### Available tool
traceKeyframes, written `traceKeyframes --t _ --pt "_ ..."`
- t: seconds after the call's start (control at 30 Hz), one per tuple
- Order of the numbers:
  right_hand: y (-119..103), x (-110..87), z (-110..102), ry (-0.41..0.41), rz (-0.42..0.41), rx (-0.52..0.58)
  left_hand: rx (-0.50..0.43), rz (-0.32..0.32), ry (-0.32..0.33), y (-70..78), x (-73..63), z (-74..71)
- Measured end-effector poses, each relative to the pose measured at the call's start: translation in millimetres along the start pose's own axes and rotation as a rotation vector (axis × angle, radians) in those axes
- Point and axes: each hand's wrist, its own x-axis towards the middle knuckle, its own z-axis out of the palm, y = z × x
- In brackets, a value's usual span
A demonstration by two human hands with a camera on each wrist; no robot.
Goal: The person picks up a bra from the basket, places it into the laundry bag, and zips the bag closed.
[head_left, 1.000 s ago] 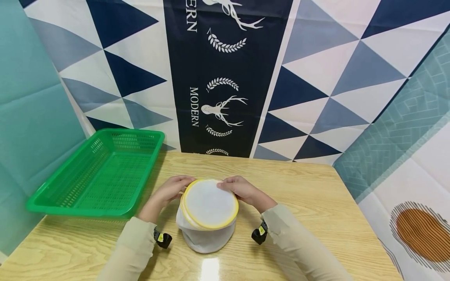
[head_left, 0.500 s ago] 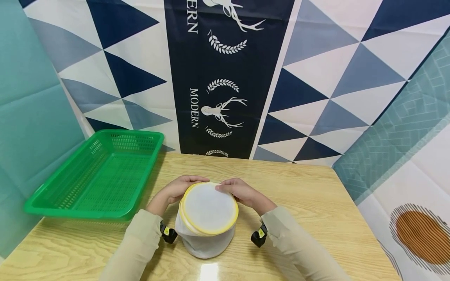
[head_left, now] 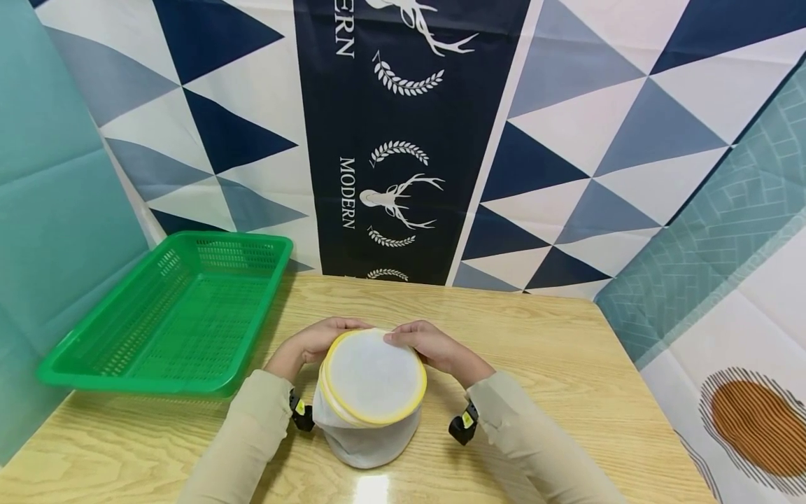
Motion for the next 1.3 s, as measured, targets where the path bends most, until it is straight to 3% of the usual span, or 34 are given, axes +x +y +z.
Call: traceKeyframes --t 0.1,0.33,0.7,1.03,1.3 --pt "0.0 -0.5 0.4 -0.006 -0.002 0.005 0.017 0.004 0.013 -0.3 0.4 -0.4" --pt "-3.5 -0.5 2.9 -0.008 -0.004 0.002 0.048 0.021 0.118 3.5 -1.2 3.6" --pt "-8.5 1.5 8.5 0.013 -0.01 -0.064 0.174 0.04 0.214 9.0 -1.6 9.3" --pt "-6.9 2.6 13.1 0.161 0.0 -0.116 0.302 0.097 0.329 12.4 -2.5 11.9" --pt "-16.4 -9.5 18.2 0.197 -0.02 -0.12 0.338 0.118 0.401 11.1 -5.8 12.2"
